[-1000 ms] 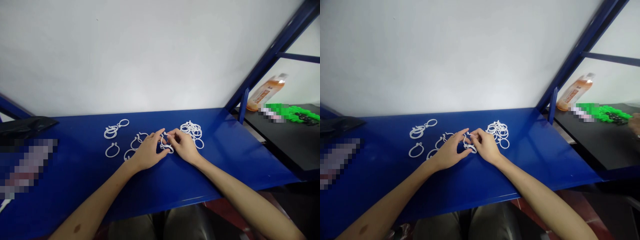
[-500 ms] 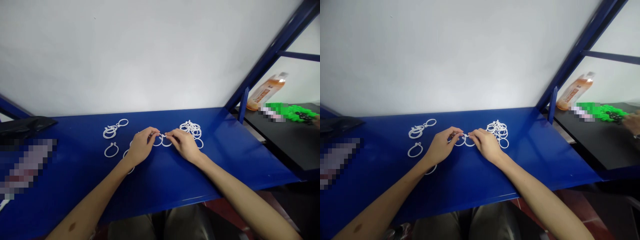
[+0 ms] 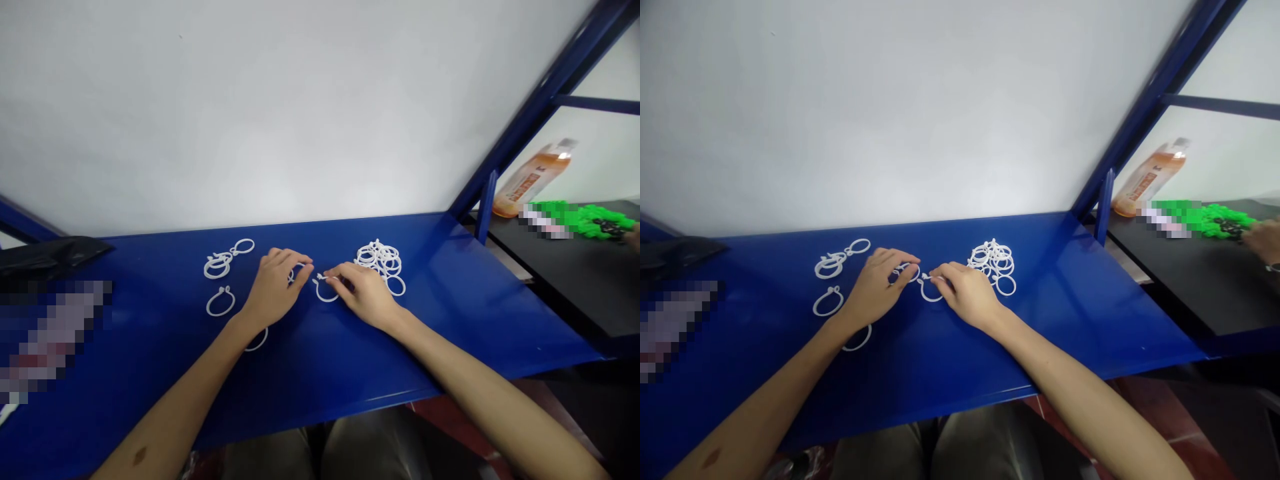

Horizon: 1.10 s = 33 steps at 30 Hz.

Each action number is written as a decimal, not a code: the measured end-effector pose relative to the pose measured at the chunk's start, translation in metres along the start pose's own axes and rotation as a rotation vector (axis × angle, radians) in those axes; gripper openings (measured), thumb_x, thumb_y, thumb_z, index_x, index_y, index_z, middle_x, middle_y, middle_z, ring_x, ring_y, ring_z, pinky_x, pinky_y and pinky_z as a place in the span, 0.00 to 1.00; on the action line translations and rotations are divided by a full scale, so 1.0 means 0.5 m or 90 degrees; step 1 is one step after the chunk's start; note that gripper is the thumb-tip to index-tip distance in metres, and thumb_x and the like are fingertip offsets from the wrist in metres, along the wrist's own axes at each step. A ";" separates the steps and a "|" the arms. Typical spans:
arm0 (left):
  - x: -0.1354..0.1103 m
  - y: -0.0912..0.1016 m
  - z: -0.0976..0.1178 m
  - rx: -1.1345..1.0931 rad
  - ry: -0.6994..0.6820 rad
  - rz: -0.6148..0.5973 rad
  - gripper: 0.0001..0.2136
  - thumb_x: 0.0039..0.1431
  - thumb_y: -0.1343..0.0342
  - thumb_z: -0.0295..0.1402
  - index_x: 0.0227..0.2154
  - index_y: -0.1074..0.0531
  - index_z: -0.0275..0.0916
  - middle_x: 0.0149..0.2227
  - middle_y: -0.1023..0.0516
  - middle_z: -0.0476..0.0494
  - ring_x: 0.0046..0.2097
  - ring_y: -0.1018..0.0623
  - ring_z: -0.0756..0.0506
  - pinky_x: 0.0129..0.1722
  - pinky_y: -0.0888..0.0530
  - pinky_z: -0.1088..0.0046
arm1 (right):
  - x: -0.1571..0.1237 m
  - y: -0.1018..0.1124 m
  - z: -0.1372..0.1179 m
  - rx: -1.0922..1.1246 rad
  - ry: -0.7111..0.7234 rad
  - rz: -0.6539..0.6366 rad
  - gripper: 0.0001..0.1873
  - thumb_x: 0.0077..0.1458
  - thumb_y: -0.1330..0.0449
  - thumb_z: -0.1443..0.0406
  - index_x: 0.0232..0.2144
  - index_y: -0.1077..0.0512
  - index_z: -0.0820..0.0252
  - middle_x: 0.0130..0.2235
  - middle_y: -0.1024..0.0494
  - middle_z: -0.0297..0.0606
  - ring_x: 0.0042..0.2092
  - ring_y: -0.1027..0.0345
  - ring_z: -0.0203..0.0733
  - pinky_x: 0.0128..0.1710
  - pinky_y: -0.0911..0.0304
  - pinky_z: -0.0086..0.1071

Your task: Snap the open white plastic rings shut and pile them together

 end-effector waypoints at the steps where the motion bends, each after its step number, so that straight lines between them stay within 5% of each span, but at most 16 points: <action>1: -0.002 -0.003 0.008 -0.059 -0.010 -0.028 0.11 0.67 0.50 0.40 0.41 0.25 0.43 0.42 0.20 0.46 0.47 0.25 0.42 0.51 0.30 0.61 | 0.001 0.003 0.001 -0.001 -0.014 0.015 0.08 0.66 0.45 0.63 0.40 0.26 0.56 0.39 0.19 0.36 0.36 0.26 0.38 0.35 0.34 0.31; 8: -0.006 -0.011 0.010 -0.207 0.053 -0.036 0.09 0.63 0.44 0.42 0.38 0.23 0.45 0.38 0.21 0.49 0.37 0.23 0.47 0.42 0.26 0.68 | -0.001 0.003 0.003 0.105 -0.049 0.019 0.07 0.65 0.44 0.61 0.38 0.28 0.57 0.26 0.25 0.29 0.25 0.33 0.33 0.28 0.40 0.27; 19: -0.011 -0.020 0.018 -0.225 0.003 -0.060 0.07 0.61 0.45 0.30 0.29 0.24 0.44 0.30 0.23 0.53 0.37 0.25 0.48 0.42 0.29 0.70 | -0.006 -0.004 -0.002 0.146 0.034 -0.084 0.09 0.67 0.46 0.61 0.36 0.28 0.57 0.33 0.21 0.34 0.31 0.29 0.35 0.33 0.37 0.28; 28: -0.009 -0.012 0.019 -0.262 -0.045 -0.154 0.10 0.59 0.46 0.27 0.25 0.25 0.44 0.29 0.22 0.53 0.40 0.27 0.46 0.45 0.30 0.68 | -0.019 -0.010 -0.012 0.032 0.166 -0.124 0.14 0.70 0.52 0.62 0.37 0.29 0.59 0.33 0.24 0.37 0.33 0.30 0.37 0.35 0.35 0.30; 33: -0.007 -0.023 0.019 -0.232 -0.043 -0.146 0.09 0.60 0.45 0.28 0.25 0.25 0.43 0.31 0.21 0.53 0.39 0.28 0.46 0.46 0.32 0.68 | -0.011 -0.015 0.006 0.025 0.142 -0.104 0.11 0.69 0.49 0.64 0.39 0.27 0.60 0.35 0.23 0.38 0.35 0.28 0.38 0.37 0.33 0.32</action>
Point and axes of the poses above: each hand's wrist, its own x-axis towards the middle knuckle, its own y-axis out of the back of the hand, z = x × y, the point moved 4 cm from there along x, towards the middle knuckle
